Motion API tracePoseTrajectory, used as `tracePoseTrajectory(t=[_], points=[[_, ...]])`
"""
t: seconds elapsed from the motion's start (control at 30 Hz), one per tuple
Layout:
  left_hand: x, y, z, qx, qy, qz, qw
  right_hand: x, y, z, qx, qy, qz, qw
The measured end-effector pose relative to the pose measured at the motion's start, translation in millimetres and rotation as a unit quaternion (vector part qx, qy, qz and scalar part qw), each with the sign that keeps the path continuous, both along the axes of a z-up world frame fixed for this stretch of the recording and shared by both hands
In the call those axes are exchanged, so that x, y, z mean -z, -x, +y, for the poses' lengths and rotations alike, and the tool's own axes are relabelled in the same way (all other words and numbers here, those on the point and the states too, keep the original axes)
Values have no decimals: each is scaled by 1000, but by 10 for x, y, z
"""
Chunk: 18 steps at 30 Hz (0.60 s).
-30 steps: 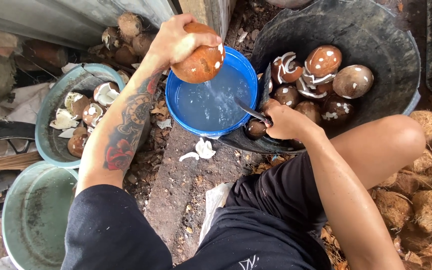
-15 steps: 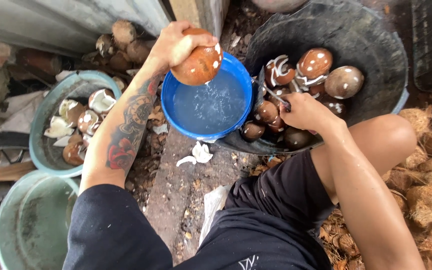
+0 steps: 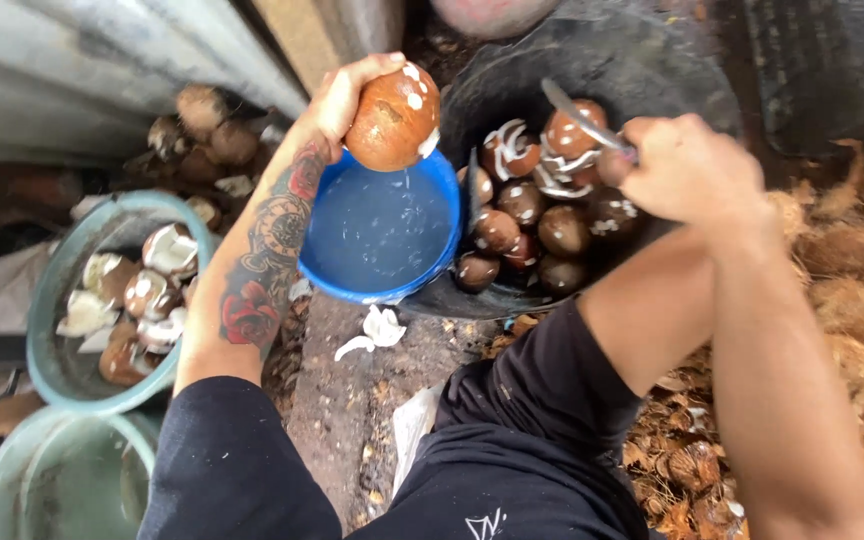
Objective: Manually shucking and cleaning coconuts using a knife while sitting on the ground.
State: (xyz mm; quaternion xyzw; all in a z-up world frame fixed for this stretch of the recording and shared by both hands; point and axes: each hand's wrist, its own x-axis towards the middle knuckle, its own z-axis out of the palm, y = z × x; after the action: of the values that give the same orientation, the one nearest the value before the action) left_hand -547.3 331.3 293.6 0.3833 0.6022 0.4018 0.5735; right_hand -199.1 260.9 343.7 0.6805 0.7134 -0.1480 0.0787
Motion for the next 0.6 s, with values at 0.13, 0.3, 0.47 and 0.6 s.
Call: tracePoseTrajectory(t=[0.13,0.3,0.47,0.6], points=[[98,-620,352,95,43,-212,972,-59,-756,-221,53,-129,-21,990],[28,-1997,685,236,-16,-402,885,-25,-1626,-906,60,-345,42,936],[-245,-3807,405,334,38,-434,836,18,-1961,-1946,262,-371,99,886],[8,-5113,-213,432,91,-547,711,303,-2093,-2752,409,-399,160,805]])
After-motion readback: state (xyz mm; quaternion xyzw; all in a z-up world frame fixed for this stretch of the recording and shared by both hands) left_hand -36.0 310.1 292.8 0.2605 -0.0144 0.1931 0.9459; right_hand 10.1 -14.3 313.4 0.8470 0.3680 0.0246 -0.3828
